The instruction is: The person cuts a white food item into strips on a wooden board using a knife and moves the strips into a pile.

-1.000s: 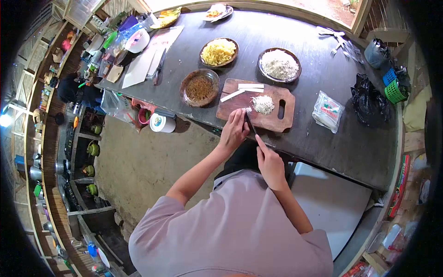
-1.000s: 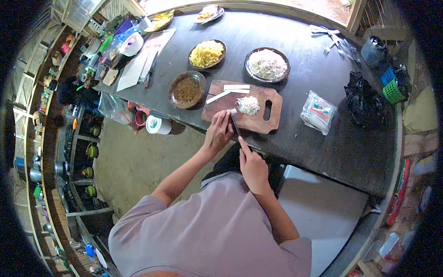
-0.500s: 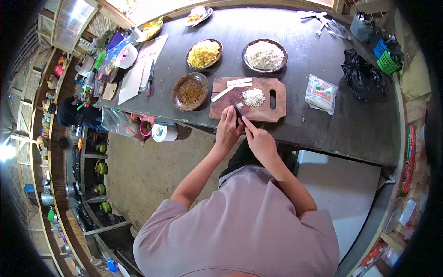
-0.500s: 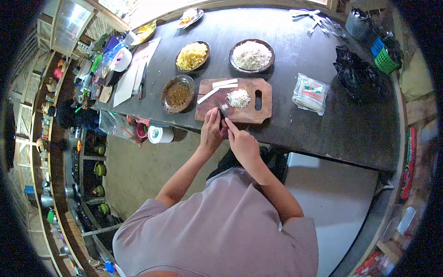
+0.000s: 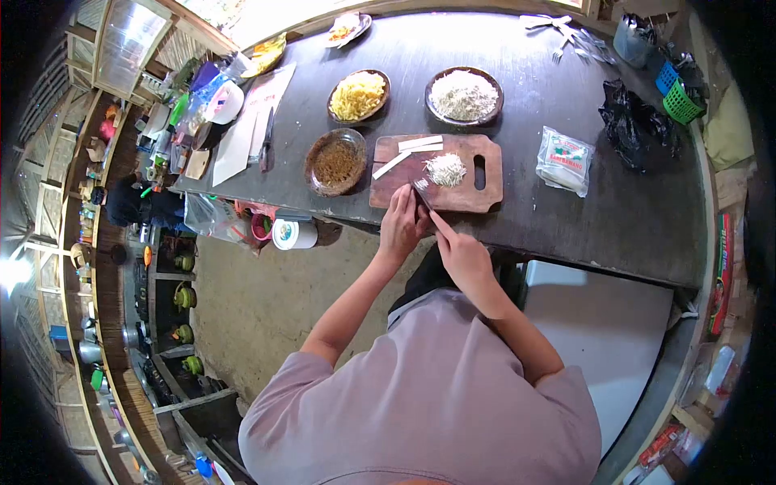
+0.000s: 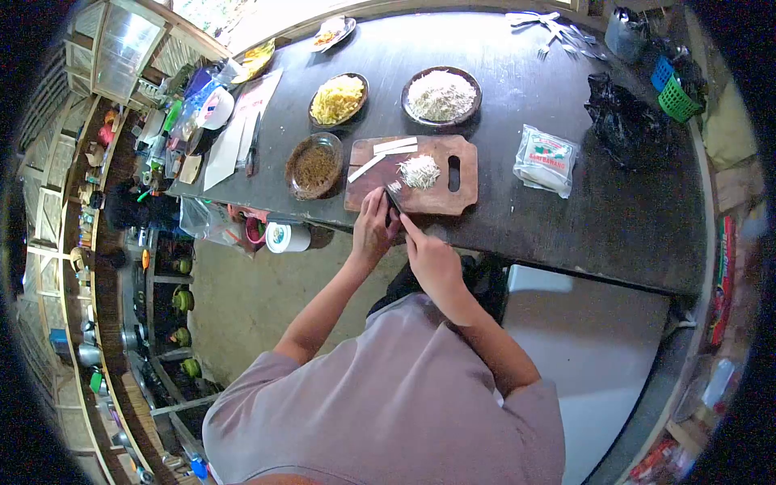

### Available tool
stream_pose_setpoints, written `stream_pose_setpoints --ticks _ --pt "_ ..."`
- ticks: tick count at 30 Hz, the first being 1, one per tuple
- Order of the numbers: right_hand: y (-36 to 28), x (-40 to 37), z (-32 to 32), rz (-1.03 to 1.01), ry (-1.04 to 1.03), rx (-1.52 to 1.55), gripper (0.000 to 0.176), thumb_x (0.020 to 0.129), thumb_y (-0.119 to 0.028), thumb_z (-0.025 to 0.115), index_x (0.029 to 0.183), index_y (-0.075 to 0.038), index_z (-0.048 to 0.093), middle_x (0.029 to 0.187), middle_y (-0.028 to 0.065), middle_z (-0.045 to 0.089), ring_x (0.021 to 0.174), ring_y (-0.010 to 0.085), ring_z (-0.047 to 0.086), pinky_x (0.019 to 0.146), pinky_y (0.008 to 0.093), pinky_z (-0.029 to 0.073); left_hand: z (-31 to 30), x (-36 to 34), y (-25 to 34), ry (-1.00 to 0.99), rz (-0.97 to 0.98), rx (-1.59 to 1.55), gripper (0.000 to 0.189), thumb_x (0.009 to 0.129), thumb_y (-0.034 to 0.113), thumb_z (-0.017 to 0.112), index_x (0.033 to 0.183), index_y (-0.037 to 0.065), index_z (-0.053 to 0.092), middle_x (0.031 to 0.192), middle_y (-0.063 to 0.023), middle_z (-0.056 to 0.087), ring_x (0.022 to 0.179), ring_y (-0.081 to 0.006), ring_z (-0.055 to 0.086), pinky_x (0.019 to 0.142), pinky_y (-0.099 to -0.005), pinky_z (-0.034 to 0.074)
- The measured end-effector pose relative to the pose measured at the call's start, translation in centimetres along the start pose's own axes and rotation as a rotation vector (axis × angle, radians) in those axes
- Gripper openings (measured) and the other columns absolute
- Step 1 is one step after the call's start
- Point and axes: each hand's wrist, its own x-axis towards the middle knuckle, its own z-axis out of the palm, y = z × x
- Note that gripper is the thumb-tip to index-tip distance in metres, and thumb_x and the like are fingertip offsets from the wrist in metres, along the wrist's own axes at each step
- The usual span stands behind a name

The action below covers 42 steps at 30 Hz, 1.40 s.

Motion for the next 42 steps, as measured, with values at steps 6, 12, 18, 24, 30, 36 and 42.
stream_pose_setpoints --ticks 6,12,18,24,30,36,42 --pt "0.6 -0.4 0.4 -0.051 0.043 -0.029 0.045 0.105 -0.031 0.057 0.15 -0.034 0.055 0.072 0.0202 0.067 0.066 0.0398 0.071 0.059 0.0514 0.059 0.4 -0.1 0.1 0.035 -0.019 -0.004 0.048 0.092 0.01 0.063 0.13 -0.018 0.053 0.134 -0.0279 0.055 0.129 -0.0407 0.055 0.109 -0.0435 0.049" --pt "1.2 -0.7 0.4 -0.09 0.078 -0.003 0.046 0.105 -0.031 0.057 0.151 -0.033 0.055 0.073 0.02 0.068 0.066 0.0402 0.071 0.059 0.0516 0.059 -0.2 0.0 -0.1 -0.009 -0.003 -0.015 0.047 0.091 0.01 0.063 0.128 -0.018 0.055 0.135 -0.0278 0.054 0.129 -0.0412 0.054 0.111 -0.044 0.048" --pt "0.3 0.4 0.3 -0.032 0.02 0.009 0.043 0.105 -0.03 0.057 0.149 -0.032 0.057 0.075 0.0215 0.069 0.069 0.0413 0.071 0.062 0.0526 0.058 0.0 -0.1 -0.1 0.018 -0.001 -0.005 0.047 0.091 0.009 0.063 0.128 -0.019 0.055 0.134 -0.0278 0.055 0.128 -0.0413 0.054 0.11 -0.0434 0.049" --pt "0.6 -1.3 -0.5 -0.05 0.002 -0.08 0.042 0.106 -0.031 0.056 0.148 -0.03 0.058 0.072 0.0191 0.068 0.065 0.0384 0.071 0.058 0.051 0.059 -0.3 0.0 -0.1 0.03 0.024 0.005 0.045 0.091 0.008 0.064 0.126 -0.019 0.056 0.132 -0.0278 0.055 0.128 -0.0415 0.054 0.109 -0.0432 0.049" --pt "0.5 0.7 0.4 -0.073 0.025 -0.027 0.046 0.105 -0.031 0.057 0.151 -0.03 0.055 0.072 0.0199 0.068 0.066 0.0402 0.071 0.06 0.0525 0.058 0.0 -0.2 -0.1 0.038 -0.022 -0.024 0.047 0.09 0.009 0.065 0.128 -0.017 0.056 0.133 -0.0259 0.056 0.128 -0.0401 0.055 0.108 -0.0424 0.05" --pt "1.2 -1.9 -0.9 -0.086 0.03 0.017 0.044 0.106 -0.031 0.056 0.149 -0.03 0.057 0.073 0.0205 0.068 0.067 0.0416 0.07 0.061 0.0534 0.058 0.1 -0.3 -0.1 0.06 -0.015 -0.031 0.047 0.09 0.007 0.063 0.13 -0.016 0.056 0.131 -0.0259 0.057 0.127 -0.0402 0.056 0.107 -0.0426 0.051" --pt "-0.3 1.0 -0.6 -0.026 -0.047 -0.012 0.045 0.105 -0.027 0.057 0.151 -0.026 0.056 0.077 0.0238 0.069 0.071 0.0429 0.07 0.066 0.0544 0.057 0.2 -0.4 0.0 0.046 -0.049 -0.001 0.047 0.09 0.009 0.063 0.13 -0.017 0.056 0.132 -0.0255 0.057 0.128 -0.0397 0.054 0.111 -0.0429 0.048"
